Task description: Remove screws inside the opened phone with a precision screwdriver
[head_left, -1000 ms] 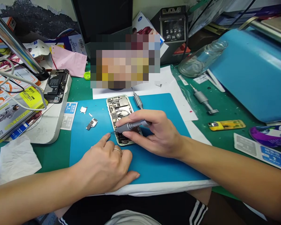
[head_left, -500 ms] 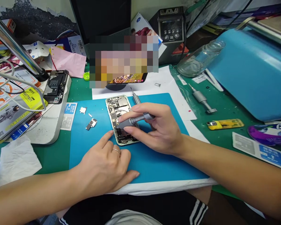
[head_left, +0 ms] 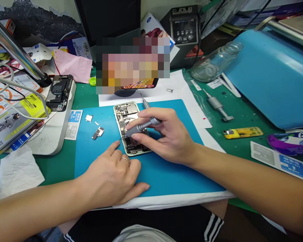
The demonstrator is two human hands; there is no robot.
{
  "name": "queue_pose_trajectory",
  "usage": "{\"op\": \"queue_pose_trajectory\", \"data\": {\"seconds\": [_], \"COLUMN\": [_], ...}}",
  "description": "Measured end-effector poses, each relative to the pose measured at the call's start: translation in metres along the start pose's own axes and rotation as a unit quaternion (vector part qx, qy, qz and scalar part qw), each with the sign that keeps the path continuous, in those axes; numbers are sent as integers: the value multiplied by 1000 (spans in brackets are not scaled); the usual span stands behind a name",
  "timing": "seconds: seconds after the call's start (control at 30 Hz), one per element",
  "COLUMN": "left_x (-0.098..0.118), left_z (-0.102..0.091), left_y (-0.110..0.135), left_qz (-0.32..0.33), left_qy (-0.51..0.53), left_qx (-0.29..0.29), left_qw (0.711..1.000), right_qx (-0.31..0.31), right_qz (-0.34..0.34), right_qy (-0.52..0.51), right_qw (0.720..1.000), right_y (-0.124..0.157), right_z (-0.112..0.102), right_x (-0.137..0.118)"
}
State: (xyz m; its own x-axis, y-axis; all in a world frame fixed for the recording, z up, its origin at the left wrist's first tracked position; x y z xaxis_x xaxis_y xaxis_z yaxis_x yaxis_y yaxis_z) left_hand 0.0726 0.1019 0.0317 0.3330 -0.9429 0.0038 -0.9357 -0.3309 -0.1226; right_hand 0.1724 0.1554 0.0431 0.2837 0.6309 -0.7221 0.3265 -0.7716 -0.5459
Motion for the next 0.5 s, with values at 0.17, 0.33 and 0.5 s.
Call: {"op": "queue_pose_trajectory", "data": {"seconds": [0.17,0.33,0.5], "left_x": [0,1,1], "left_z": [0,-1,-1], "left_y": [1,0,-2], "left_qz": [0,0,2], "left_qy": [1,-8,-8], "left_qx": [-2,3,4], "left_qw": [1000,1000,1000], "right_qx": [-1,-4,-10], "right_qz": [2,10,3], "right_qy": [-11,-8,-6], "right_qw": [1000,1000,1000], "right_y": [1,0,0], "right_z": [0,1,1], "right_x": [2,3,2]}}
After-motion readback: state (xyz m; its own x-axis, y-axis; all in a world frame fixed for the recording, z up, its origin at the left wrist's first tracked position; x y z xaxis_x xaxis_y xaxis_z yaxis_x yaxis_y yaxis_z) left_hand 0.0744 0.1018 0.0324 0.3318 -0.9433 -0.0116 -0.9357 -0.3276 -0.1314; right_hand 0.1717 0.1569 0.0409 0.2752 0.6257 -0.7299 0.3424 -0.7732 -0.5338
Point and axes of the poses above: each hand's wrist, its own y-axis away from the middle knuckle, its own z-axis out of the palm, x = y × z, the point moved 9 cm from there along -y, towards the middle knuckle, and after that the axes turned 5 degrees about -x, right-handed, at the moved point
